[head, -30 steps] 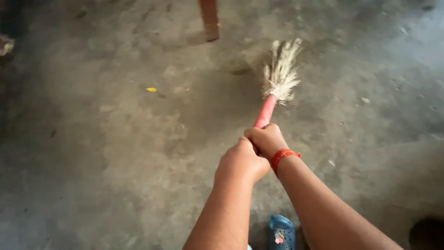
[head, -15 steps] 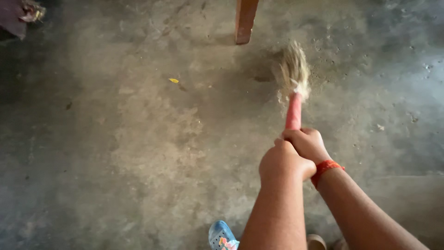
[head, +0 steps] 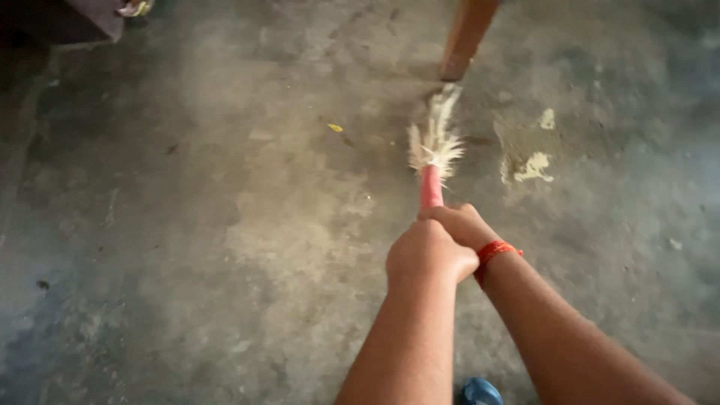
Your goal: The person sweeps a concrete floor using a traditional straw broom with a red handle. They move the broom back and forth to gather dust and debris, navigating around wooden furniture legs and a pink mat.
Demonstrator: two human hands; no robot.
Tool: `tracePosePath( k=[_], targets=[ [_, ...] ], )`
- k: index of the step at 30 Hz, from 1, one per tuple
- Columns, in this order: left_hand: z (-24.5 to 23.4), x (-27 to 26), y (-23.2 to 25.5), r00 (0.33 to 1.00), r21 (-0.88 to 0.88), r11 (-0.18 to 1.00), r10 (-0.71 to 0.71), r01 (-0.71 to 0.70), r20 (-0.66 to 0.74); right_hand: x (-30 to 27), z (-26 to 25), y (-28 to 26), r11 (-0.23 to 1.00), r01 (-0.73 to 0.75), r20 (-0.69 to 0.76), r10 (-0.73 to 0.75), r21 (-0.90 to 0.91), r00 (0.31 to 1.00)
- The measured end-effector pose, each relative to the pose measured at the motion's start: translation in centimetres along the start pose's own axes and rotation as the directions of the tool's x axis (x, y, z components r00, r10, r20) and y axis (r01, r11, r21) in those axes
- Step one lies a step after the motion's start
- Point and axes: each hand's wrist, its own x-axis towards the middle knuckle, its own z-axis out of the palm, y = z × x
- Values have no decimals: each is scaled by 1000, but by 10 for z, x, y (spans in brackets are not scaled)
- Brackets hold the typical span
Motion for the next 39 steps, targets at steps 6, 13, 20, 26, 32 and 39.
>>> tracePosePath(
  k=[6,13,20,26,32,39],
  targets=[
    [-46,-6,-4,997,-136,990,20,-30,-73,2,20,-47,993,107,14,-107,-54,994],
    [-61,-3,5,996,-191,978,71,-81,-58,-2,8,-64,975,220,-168,-214,18,962],
    [-32,14,-11,999,-184,982,51,-49,6,26,0,-17,998,69,-195,-65,13,979],
    [-44,24,-66,999,-128,991,-38,33,-32,37,75,-6,998,35,-27,-36,-54,999],
    [-76,15,-71,992,-193,978,-93,74,-88,31,98,-47,985,72,193,-41,-159,980],
    [-90,16,-16,991,-287,958,-40,1,-128,33,57,-88,976,184,101,-172,-115,980]
  ],
)
